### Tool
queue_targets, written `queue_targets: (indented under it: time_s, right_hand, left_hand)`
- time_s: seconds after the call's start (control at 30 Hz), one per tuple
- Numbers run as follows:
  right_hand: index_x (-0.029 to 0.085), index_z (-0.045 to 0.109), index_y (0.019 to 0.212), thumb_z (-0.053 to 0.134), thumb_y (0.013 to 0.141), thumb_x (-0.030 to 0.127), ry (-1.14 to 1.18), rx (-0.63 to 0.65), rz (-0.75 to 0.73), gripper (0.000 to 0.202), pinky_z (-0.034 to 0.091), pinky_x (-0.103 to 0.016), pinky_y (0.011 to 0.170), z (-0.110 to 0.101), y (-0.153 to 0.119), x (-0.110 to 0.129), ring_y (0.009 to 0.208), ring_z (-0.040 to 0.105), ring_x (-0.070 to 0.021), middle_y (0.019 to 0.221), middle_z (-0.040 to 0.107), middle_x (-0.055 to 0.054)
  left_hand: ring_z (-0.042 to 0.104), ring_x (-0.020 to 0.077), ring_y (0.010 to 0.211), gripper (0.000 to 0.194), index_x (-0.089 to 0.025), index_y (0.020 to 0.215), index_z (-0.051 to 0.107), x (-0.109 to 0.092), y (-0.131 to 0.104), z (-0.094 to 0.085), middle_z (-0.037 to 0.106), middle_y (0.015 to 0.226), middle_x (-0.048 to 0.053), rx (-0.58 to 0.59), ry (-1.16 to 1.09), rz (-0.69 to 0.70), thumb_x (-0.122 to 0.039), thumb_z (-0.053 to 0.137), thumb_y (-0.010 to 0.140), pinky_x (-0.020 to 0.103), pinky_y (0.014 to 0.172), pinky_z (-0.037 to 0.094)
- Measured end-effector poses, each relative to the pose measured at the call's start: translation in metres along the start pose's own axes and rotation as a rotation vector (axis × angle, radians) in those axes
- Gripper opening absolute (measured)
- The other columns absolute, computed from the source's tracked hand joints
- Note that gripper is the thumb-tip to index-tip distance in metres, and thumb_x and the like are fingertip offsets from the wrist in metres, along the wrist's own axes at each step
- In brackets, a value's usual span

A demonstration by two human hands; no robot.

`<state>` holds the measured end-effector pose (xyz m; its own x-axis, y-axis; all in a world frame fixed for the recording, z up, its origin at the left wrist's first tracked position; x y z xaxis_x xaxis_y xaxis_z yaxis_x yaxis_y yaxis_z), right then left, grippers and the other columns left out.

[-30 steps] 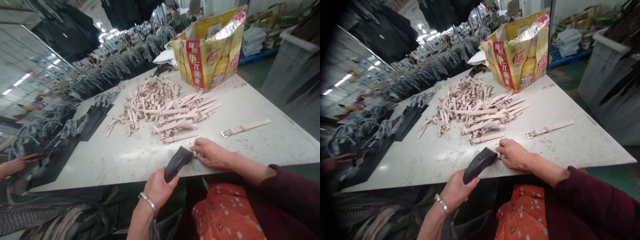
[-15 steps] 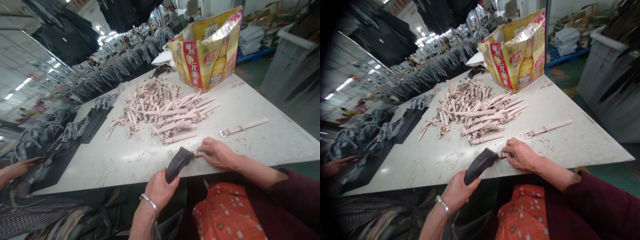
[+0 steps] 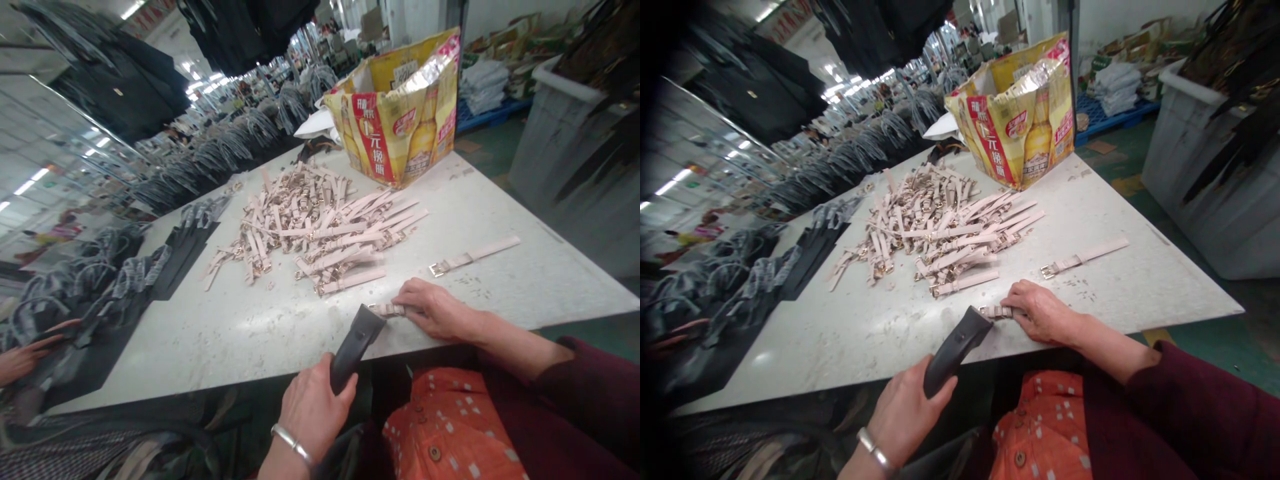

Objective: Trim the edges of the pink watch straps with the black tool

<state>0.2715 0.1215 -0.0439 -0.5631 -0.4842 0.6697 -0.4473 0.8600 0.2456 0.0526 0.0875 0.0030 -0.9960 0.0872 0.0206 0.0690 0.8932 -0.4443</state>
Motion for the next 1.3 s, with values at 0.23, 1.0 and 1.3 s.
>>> queue_targets:
  time_s: [0.23, 1.0, 1.3]
  right_hand:
    - [0.018, 0.063, 0.106, 0.051, 0.064, 0.006, 0.008, 0.016, 0.009, 0.045, 0.042, -0.032, 0.079, 0.001, 0.0, -0.003, 0.089, 0.05, -0.0211, 0.092, 0.057, -0.008]
    - [0.018, 0.046, 0.112, 0.053, 0.078, 0.016, 0.124, -0.047, 0.137, 0.034, 0.043, -0.03, 0.077, 0.001, -0.001, -0.013, 0.084, 0.056, -0.0175, 0.095, 0.06, -0.006]
    - [0.018, 0.047, 0.107, 0.055, 0.074, 0.013, 0.111, -0.031, 0.153, 0.035, 0.043, -0.029, 0.075, 0.001, -0.002, -0.014, 0.083, 0.055, -0.0171, 0.094, 0.059, -0.005]
  left_hand:
    - [0.066, 0.0229, 0.083, 0.033, -0.022, 0.099, 0.058, -0.02, -0.007, -0.006, 0.069, 0.083, 0.008, 0.043, 0.147, 0.003, -0.046, 0.043, 0.083, 0.029, 0.071, 0.043]
    - [0.064, 0.0221, 0.088, 0.027, -0.021, 0.1, 0.056, -0.042, 0.018, -0.028, 0.068, 0.09, 0.009, 0.032, 0.258, 0.179, -0.037, 0.053, 0.078, 0.031, 0.08, 0.043]
    - [0.066, 0.0215, 0.074, 0.03, -0.022, 0.092, 0.058, -0.009, 0.034, -0.028, 0.068, 0.078, 0.006, -0.06, 0.116, 0.092, -0.046, 0.042, 0.081, 0.027, 0.063, 0.044]
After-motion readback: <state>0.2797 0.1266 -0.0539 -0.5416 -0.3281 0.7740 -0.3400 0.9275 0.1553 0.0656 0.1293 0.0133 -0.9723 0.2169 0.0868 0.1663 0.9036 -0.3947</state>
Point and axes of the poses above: each hand's wrist, its own y-axis towards the middle knuckle, its own z-axis out of the palm, x = y × z, the point moved 7 cm from there along y, towards the middle knuckle
